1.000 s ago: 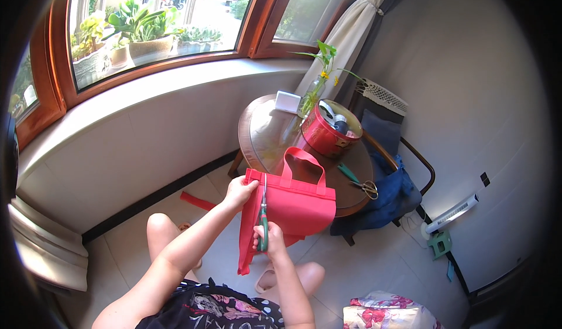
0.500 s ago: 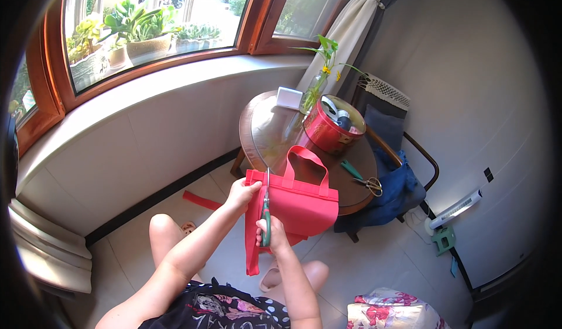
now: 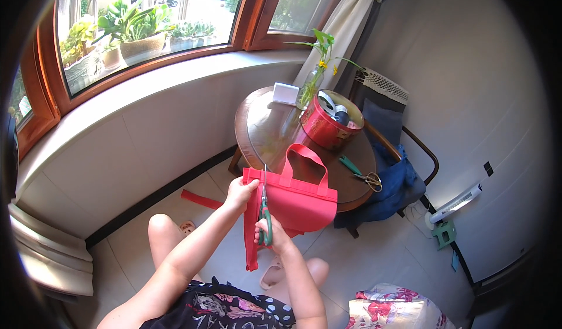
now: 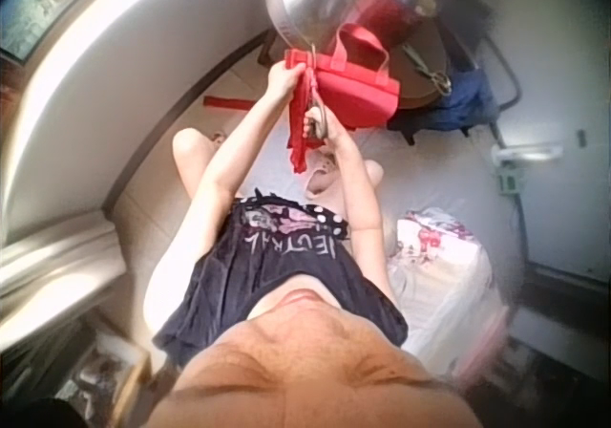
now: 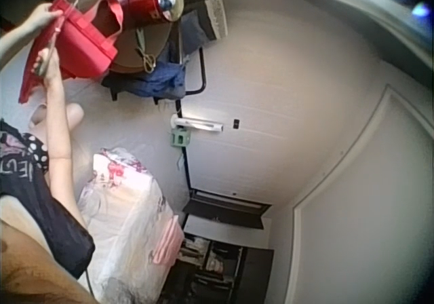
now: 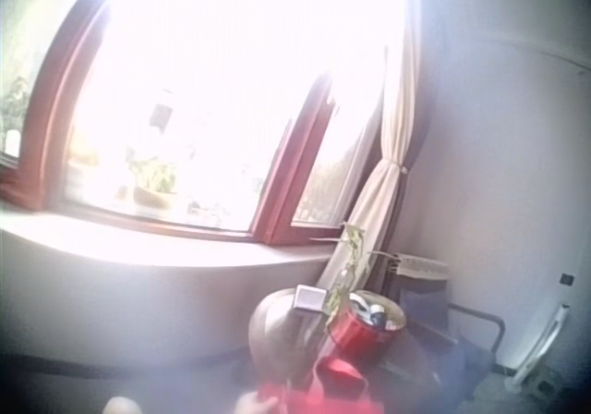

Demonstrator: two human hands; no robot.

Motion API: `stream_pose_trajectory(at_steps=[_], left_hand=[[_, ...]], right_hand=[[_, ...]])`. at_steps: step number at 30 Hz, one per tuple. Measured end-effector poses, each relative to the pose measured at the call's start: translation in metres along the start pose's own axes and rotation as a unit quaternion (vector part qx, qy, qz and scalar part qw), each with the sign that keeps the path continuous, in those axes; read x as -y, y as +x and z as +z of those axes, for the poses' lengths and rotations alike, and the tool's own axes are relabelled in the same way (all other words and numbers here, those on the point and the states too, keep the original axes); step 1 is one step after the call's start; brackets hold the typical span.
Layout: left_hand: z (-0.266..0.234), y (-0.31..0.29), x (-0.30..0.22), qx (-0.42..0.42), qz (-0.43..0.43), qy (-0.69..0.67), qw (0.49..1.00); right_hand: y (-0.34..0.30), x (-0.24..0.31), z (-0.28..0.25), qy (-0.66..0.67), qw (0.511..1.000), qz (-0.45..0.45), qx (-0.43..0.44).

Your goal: The person uses shears to cut a red fabric bag, then threads a needle with white thread and sews a small section of the bag by hand.

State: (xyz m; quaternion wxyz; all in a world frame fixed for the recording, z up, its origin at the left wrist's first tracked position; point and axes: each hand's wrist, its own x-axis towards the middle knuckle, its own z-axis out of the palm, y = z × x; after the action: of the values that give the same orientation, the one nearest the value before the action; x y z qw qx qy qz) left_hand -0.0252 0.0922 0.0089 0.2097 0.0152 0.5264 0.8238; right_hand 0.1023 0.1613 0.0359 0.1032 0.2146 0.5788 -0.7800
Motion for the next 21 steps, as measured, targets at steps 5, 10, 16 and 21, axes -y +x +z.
stream_pose_trajectory(at_steps=[5,10,16,21], left_hand=[[-0.003,0.002,0.003,-0.007,0.014,0.019,1.0],[0.0,0.0,0.001,-0.007,0.011,0.015,1.0],[0.0,0.001,0.001,-0.023,0.025,0.05,0.998],[0.0,-0.001,-0.002,0.004,0.022,0.012,1.0]], right_hand=[[0.001,-0.001,0.005,0.005,1.0,0.007,-0.025],[0.001,0.003,0.007,-0.021,0.999,0.006,-0.039],[-0.001,0.008,0.009,-0.022,0.999,-0.009,-0.032],[0.003,0.017,0.006,0.021,1.0,0.002,-0.02]])
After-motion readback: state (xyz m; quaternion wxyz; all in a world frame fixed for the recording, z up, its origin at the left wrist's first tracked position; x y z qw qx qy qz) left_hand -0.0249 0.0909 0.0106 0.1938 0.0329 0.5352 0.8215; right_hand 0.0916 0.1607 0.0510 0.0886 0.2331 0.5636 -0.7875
